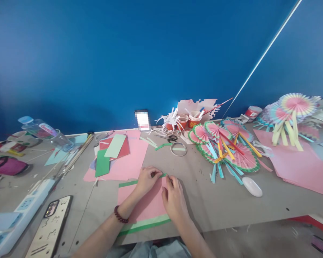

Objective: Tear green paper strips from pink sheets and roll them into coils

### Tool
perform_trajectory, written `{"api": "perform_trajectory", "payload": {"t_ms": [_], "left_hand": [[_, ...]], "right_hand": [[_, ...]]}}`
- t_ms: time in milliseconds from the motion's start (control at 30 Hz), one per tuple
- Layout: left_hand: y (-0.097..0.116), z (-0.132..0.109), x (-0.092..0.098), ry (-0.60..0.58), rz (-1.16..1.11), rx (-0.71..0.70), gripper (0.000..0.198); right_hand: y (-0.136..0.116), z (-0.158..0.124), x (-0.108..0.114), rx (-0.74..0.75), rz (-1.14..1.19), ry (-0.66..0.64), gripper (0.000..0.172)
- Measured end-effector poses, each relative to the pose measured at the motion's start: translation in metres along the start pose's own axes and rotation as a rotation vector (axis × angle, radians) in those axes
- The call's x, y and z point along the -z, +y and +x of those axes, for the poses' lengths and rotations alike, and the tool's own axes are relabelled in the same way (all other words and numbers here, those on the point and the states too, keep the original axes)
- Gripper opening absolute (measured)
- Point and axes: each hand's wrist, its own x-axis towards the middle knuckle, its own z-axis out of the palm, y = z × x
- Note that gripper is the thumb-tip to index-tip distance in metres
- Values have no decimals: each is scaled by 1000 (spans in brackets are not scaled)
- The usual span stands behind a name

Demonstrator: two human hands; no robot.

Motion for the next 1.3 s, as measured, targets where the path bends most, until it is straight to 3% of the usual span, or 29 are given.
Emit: {"api": "perform_trajectory", "payload": {"t_ms": [733, 1067, 1300], "left_hand": [[5, -2, 2, -23, 93, 9, 20], [3, -1, 6, -8, 4, 3, 8], [1, -6, 18, -11, -116, 43, 18]], "right_hand": [[-1, 4, -3, 9, -48, -32, 43], [-6, 6, 0, 0, -116, -54, 44], [-8, 7, 1, -9, -137, -73, 45]]}}
